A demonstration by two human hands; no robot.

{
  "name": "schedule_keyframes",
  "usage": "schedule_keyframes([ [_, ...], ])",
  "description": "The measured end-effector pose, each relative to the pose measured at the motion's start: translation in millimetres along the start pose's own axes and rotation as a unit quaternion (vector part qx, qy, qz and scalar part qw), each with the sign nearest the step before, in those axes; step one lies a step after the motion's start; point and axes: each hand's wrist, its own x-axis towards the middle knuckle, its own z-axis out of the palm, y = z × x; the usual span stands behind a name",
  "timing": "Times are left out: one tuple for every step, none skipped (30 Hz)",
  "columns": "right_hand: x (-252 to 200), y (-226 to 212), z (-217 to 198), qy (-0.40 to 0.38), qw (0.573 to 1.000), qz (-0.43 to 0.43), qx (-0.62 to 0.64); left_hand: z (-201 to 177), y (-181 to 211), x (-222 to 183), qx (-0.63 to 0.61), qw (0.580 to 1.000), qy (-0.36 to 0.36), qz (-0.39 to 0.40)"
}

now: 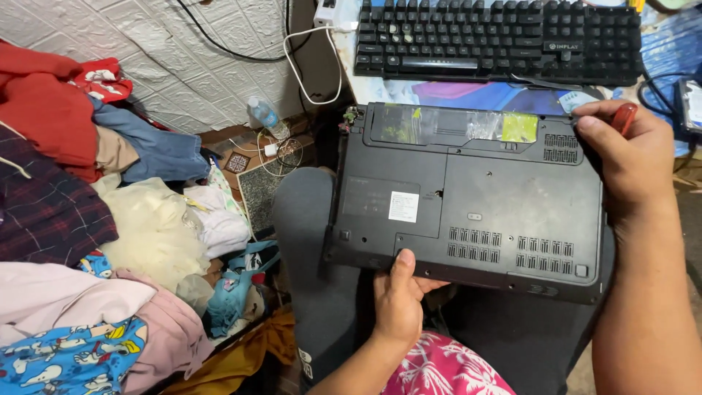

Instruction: The person closes the back cover of a laptop and secures it with screws using a screwdriver.

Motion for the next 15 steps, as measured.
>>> schedule_keyframes([
  [1.7,2.8,-0.6,-0.004,1.0,-0.002,0.001,0.0,-3.1,1.9,-0.029,0.999,-0.007,0.022],
  [3.5,5.6,-0.5,-0.01,1.0,-0.004,0.002,-0.2,-6.4,3.2,-0.058,0.997,-0.012,0.043],
  [0.3,2.1,-0.6,-0.01,1.0,-0.004,0.002,1.5,-6.6,1.8,-0.058,0.997,-0.012,0.043],
  [-1.3,-2.4,1.0,-0.007,1.0,0.003,0.006,3.1,-5.8,1.4,-0.062,0.997,-0.002,0.041],
  [-3.1,-7.0,2.9,-0.004,1.0,0.009,0.011,4.3,-4.7,1.0,-0.067,0.997,0.008,0.038],
  [-2.0,-4.4,1.6,-0.006,1.0,0.009,0.011,4.1,-6.6,0.7,-0.068,0.997,0.01,0.04],
  [-0.8,-1.8,0.6,-0.006,1.0,0.007,0.004,3.7,-8.5,0.5,-0.066,0.998,0.023,0.007],
  [0.8,0.5,0.0,-0.005,1.0,0.004,-0.003,3.2,-9.8,0.8,-0.064,0.997,0.035,-0.024],
  [5.4,7.1,-3.8,-0.007,1.0,0.003,-0.003,3.8,-16.4,-4.2,-0.065,0.997,0.037,-0.023],
  [9.1,14.5,-8.0,-0.017,0.999,-0.018,-0.031,4.1,-23.6,-10.1,-0.058,0.998,-0.016,0.006],
  [12.8,22.2,-12.1,-0.027,0.997,-0.038,-0.06,4.4,-31.1,-15.8,-0.05,0.996,-0.068,0.033],
  [12.9,25.9,-14.0,-0.03,0.997,-0.039,-0.06,5.5,-27.5,-21.9,-0.052,0.996,-0.066,0.034],
  [13.2,29.5,-16.0,-0.026,0.998,-0.035,-0.039,6.7,-23.6,-28.1,-0.039,0.994,-0.099,0.027],
  [15.1,31.9,-17.5,-0.02,0.999,-0.034,-0.018,8.4,-18.5,-32.6,-0.026,0.991,-0.132,0.023],
  [15.0,26.7,-15.6,-0.022,0.999,-0.036,-0.018,5.3,-23.5,-26.4,-0.028,0.991,-0.132,0.025],
])
